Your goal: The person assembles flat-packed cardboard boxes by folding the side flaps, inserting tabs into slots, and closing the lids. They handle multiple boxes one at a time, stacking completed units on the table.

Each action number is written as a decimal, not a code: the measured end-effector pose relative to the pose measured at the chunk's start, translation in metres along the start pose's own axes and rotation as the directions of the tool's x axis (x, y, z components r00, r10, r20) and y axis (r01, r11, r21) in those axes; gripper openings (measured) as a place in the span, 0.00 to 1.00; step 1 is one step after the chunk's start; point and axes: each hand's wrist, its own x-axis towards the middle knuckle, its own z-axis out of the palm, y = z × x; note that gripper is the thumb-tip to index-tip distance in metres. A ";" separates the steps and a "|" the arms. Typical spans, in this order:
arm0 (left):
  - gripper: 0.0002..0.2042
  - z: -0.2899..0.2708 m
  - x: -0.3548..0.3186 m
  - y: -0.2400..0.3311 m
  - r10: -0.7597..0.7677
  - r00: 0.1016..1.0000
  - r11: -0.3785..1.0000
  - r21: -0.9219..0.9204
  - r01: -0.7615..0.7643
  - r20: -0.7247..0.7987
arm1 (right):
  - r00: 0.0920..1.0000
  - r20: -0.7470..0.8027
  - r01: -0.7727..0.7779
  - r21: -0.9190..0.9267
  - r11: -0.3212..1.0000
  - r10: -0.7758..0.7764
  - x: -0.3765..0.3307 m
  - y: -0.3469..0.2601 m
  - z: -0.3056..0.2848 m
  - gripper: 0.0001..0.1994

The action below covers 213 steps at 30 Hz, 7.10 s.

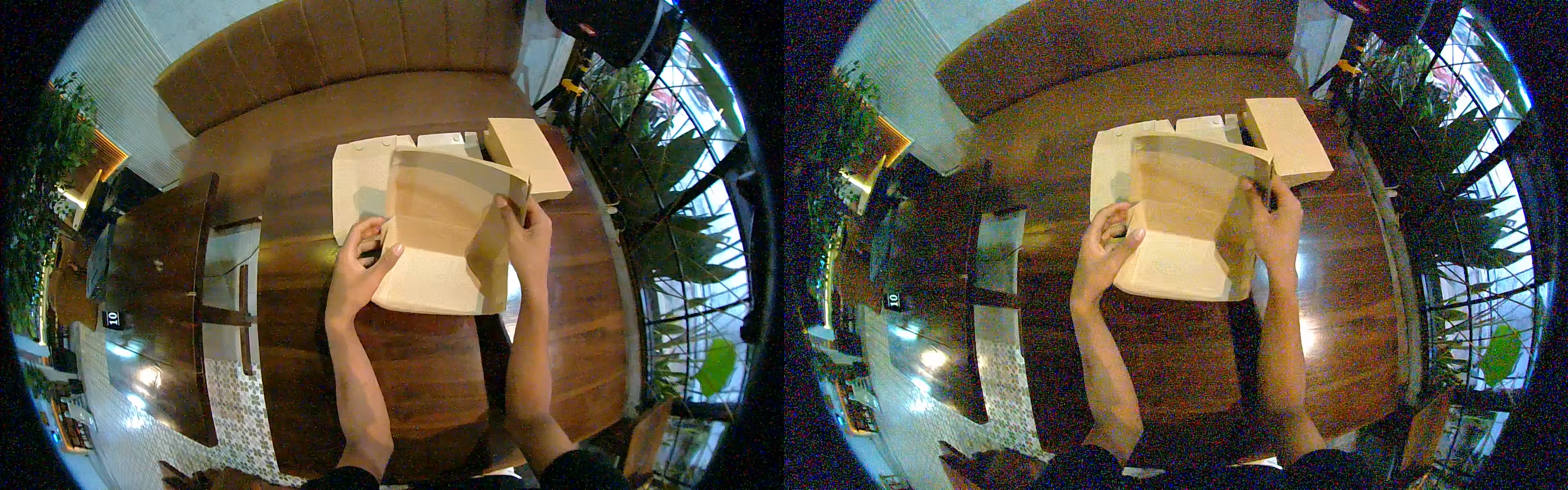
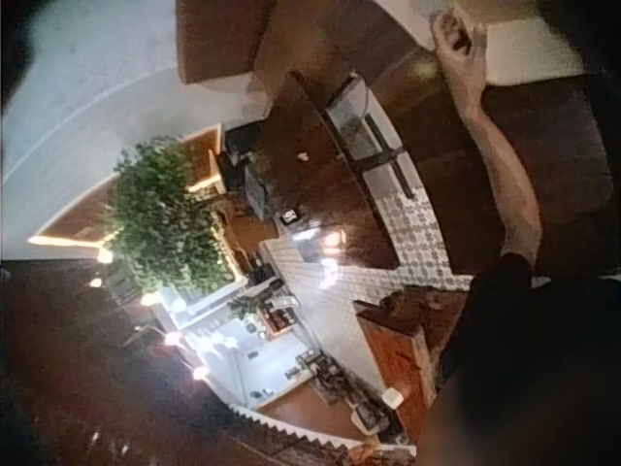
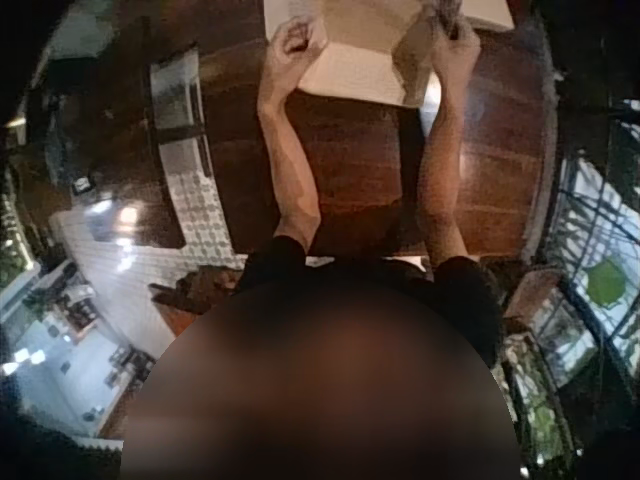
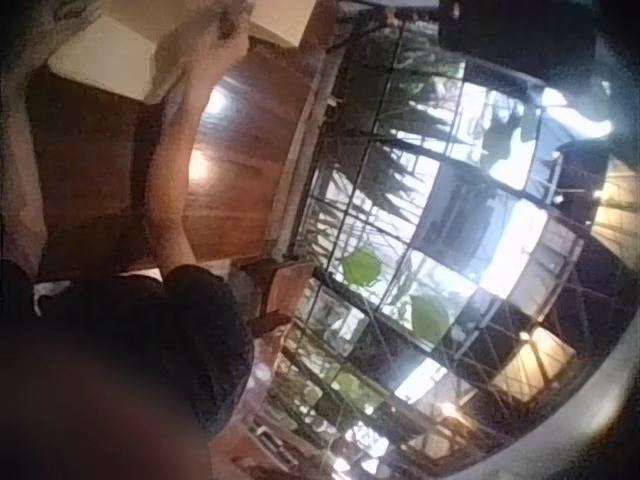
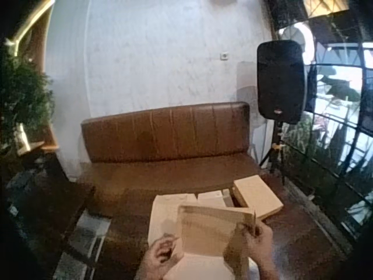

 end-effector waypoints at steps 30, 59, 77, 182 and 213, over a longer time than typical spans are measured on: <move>0.19 0.027 0.005 -0.019 0.022 0.992 0.915 0.399 -0.068 0.120 | 0.742 0.670 0.278 -0.264 0.924 -0.032 -0.049 -0.034 0.051 0.26; 0.15 0.005 0.004 -0.011 -0.004 0.994 0.982 0.189 -0.017 0.107 | 0.848 0.434 0.374 -0.081 0.924 -0.305 -0.031 0.006 0.056 0.11; 0.13 0.035 0.013 -0.044 -0.292 0.956 0.938 -0.204 0.282 -0.019 | 0.899 0.437 0.012 -0.049 0.999 0.011 -0.042 0.000 0.074 0.10; 0.09 0.040 -0.266 -0.062 -0.172 0.984 0.735 -0.659 0.161 0.049 | 0.882 0.406 0.297 -0.087 0.951 -0.239 -0.293 -0.042 -0.029 0.10; 0.08 0.045 -0.265 -0.069 -0.225 0.974 0.787 -0.596 0.160 -0.037 | 0.817 0.573 0.021 0.075 0.997 -0.060 -0.272 -0.001 -0.023 0.10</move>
